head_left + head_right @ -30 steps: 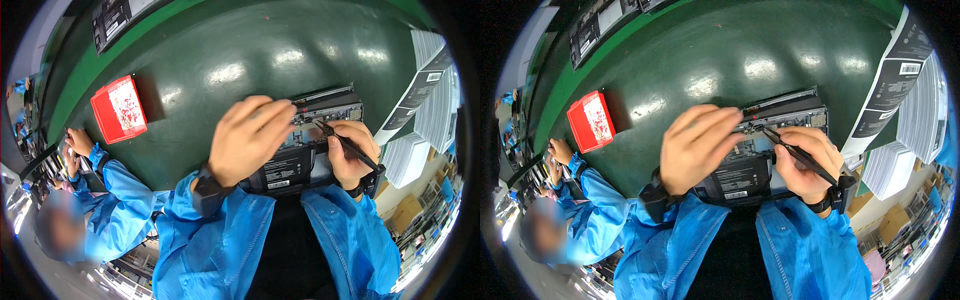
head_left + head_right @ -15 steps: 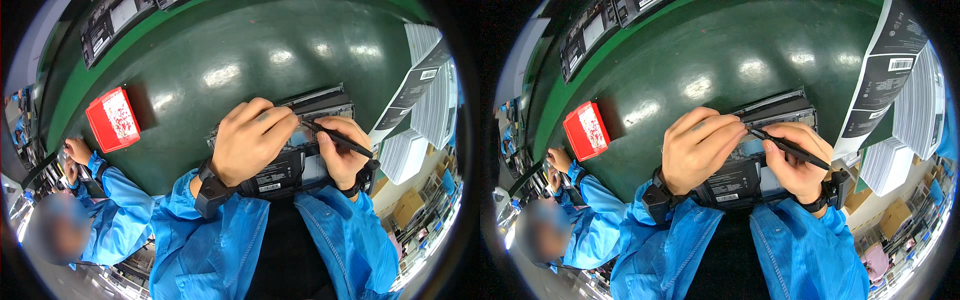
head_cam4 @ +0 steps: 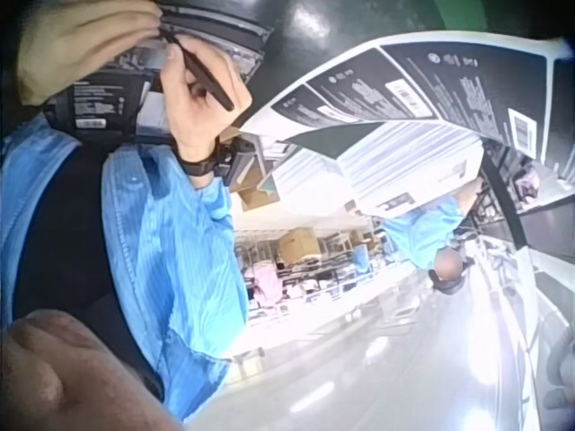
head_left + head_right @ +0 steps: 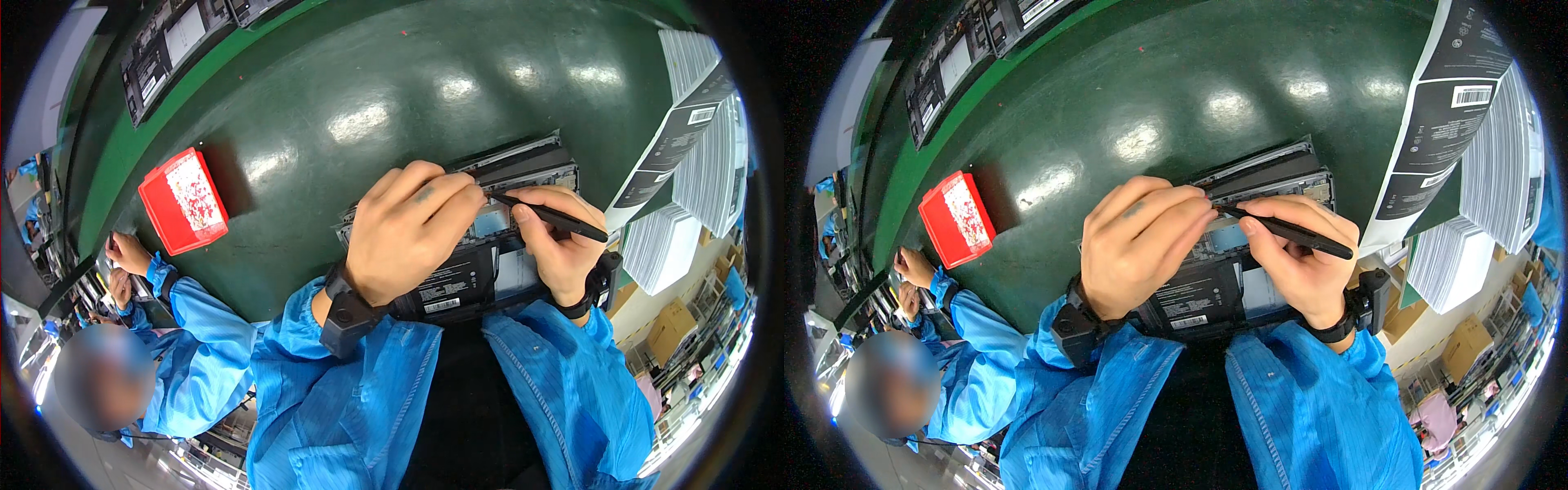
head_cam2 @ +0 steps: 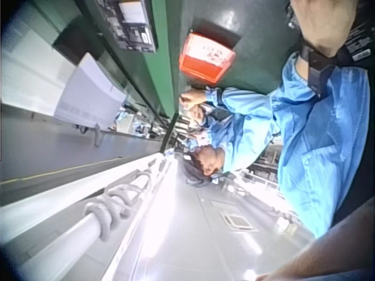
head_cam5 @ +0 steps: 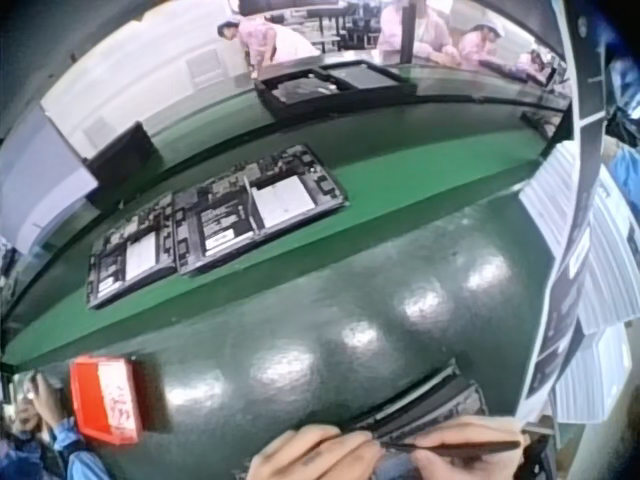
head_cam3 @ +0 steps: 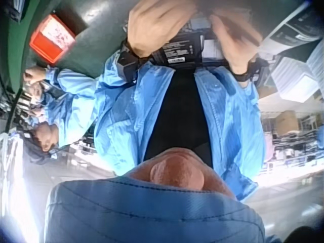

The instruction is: Applying labels to battery packs and assembling internal components of an electronic device on a production line.

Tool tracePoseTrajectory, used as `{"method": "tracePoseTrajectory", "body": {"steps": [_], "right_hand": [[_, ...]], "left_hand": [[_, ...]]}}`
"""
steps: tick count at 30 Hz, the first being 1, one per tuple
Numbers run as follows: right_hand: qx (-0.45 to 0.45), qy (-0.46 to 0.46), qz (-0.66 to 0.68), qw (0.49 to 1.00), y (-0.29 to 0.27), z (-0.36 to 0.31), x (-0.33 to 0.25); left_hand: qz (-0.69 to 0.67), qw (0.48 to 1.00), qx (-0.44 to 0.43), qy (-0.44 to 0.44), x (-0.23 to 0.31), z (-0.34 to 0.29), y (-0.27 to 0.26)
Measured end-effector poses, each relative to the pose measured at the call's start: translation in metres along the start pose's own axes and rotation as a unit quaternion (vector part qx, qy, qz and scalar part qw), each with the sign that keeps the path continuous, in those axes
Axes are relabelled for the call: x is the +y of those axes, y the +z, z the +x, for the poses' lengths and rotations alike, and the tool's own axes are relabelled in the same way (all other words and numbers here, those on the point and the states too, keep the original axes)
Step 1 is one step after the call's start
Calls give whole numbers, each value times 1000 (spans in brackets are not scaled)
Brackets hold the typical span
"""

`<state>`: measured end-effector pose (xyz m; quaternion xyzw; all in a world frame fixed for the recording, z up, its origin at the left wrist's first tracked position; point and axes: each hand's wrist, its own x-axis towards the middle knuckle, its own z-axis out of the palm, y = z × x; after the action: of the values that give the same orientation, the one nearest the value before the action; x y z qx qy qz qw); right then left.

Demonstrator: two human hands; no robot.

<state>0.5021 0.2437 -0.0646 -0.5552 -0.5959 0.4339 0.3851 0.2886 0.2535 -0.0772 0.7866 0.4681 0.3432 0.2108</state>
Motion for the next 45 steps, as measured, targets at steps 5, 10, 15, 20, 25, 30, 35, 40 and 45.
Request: {"method": "tracePoseTrajectory", "body": {"steps": [5,10,15,20,25,30,35,40,45], "right_hand": [[-13,72,51,996,-4,3,-7],[-10,125,76,989,-5,3,-10],[-16,121,54,991,-6,5,-12],[-13,81,29,996,-2,6,-9],[-17,78,23,997,-3,7,-9],[-15,71,26,997,-3,6,-4],[-22,83,24,996,-4,7,-5],[-10,79,28,996,-1,9,-4],[-12,72,23,997,-3,8,-3]], "left_hand": [[-33,999,16,-30,-2,-5,-4],[-36,999,19,-31,0,-5,-2],[-35,998,0,-50,1,-9,1],[-35,997,9,-72,6,-5,0],[-37,996,17,-82,6,-7,2],[-40,996,7,-83,6,-6,2],[-48,995,4,-89,6,-6,1],[-52,993,4,-105,7,-3,1],[-63,988,-17,-139,8,0,-1]]}}
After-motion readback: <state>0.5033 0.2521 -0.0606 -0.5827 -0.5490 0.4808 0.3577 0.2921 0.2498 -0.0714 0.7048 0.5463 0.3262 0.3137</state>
